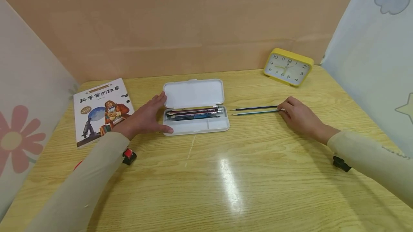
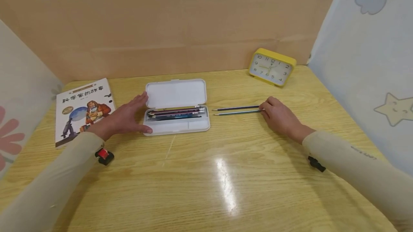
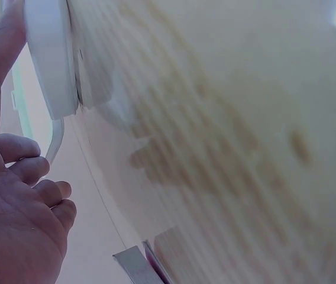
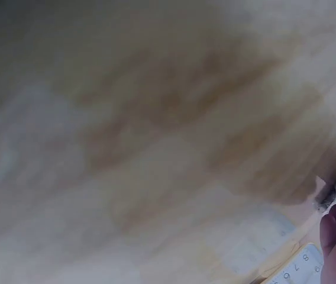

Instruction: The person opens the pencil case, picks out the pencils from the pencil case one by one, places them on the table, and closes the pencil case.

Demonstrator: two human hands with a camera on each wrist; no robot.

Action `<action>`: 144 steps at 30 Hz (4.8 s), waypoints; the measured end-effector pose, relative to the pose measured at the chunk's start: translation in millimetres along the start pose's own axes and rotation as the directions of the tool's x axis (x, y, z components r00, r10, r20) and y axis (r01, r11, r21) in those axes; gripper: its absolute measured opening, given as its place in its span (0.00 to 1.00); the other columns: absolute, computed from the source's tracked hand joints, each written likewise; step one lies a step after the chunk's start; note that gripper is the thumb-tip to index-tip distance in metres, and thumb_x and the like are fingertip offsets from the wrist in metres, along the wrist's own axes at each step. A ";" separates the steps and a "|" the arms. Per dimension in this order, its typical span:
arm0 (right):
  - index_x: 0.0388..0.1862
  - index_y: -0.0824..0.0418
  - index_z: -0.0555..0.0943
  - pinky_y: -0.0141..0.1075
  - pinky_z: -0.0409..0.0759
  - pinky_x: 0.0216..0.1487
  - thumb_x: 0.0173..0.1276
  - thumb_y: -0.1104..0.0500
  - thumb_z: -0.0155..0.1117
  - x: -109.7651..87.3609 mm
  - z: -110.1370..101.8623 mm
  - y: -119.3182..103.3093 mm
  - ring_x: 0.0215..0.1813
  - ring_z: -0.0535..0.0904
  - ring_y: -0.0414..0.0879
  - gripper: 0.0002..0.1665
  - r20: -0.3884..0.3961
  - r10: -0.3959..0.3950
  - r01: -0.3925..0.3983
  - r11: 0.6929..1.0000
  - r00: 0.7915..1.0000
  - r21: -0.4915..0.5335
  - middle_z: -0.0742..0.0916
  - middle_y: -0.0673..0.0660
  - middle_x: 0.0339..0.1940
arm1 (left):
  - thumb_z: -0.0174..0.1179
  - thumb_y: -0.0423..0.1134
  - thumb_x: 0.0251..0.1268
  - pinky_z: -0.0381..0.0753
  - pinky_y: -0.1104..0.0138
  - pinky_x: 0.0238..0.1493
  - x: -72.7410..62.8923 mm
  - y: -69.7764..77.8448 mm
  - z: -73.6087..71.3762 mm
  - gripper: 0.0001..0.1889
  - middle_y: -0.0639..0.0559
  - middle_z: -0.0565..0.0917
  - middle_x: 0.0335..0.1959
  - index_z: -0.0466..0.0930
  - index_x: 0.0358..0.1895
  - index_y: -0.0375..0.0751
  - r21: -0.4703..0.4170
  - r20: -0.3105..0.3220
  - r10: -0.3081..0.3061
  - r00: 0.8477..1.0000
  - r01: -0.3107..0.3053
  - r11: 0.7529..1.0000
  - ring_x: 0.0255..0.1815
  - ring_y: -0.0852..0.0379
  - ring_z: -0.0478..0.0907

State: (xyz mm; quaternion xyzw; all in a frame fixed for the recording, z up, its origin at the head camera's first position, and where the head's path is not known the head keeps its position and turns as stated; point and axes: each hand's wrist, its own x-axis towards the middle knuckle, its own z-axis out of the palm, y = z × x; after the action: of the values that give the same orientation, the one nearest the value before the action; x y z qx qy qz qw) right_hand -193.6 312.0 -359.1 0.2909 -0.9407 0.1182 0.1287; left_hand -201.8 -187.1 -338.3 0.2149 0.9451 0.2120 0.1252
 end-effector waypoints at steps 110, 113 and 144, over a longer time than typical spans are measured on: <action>0.43 0.68 0.80 0.36 0.80 0.38 0.67 0.68 0.59 99.7 47.0 -138.6 0.40 0.77 0.49 0.08 0.038 -0.300 0.301 0.953 0.953 -0.039 0.81 0.59 0.36 | 0.71 0.63 0.40 0.43 0.45 0.68 -1.2 2.7 2.0 0.64 0.47 0.37 0.76 0.40 0.75 0.38 -0.007 -0.009 -0.011 1.000 0.011 1.000 0.74 0.42 0.34; 0.43 0.68 0.80 0.35 0.80 0.40 0.67 0.67 0.60 98.0 47.1 -139.3 0.41 0.77 0.48 0.08 0.034 -0.286 0.287 0.958 0.958 -0.006 0.81 0.59 0.37 | 0.71 0.64 0.40 0.43 0.45 0.68 -1.2 2.3 2.1 0.64 0.47 0.36 0.76 0.40 0.76 0.39 -0.001 -0.003 -0.020 1.000 0.020 1.000 0.74 0.42 0.34; 0.39 0.65 0.81 0.40 0.79 0.40 0.64 0.70 0.61 46.1 23.0 -115.2 0.40 0.78 0.48 0.06 -0.017 -0.117 0.118 0.977 0.993 0.180 0.81 0.56 0.37 | 0.70 0.66 0.39 0.43 0.45 0.68 -1.5 -0.1 1.8 0.66 0.46 0.36 0.76 0.39 0.75 0.37 0.008 0.003 -0.016 1.000 0.016 1.000 0.74 0.41 0.34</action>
State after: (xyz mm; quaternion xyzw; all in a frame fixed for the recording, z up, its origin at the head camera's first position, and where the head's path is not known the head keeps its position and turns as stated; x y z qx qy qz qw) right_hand -167.8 188.8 -349.4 0.3560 -0.9068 0.1961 0.1115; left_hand -200.0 -187.2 -339.7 0.2080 0.9475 0.2068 0.1276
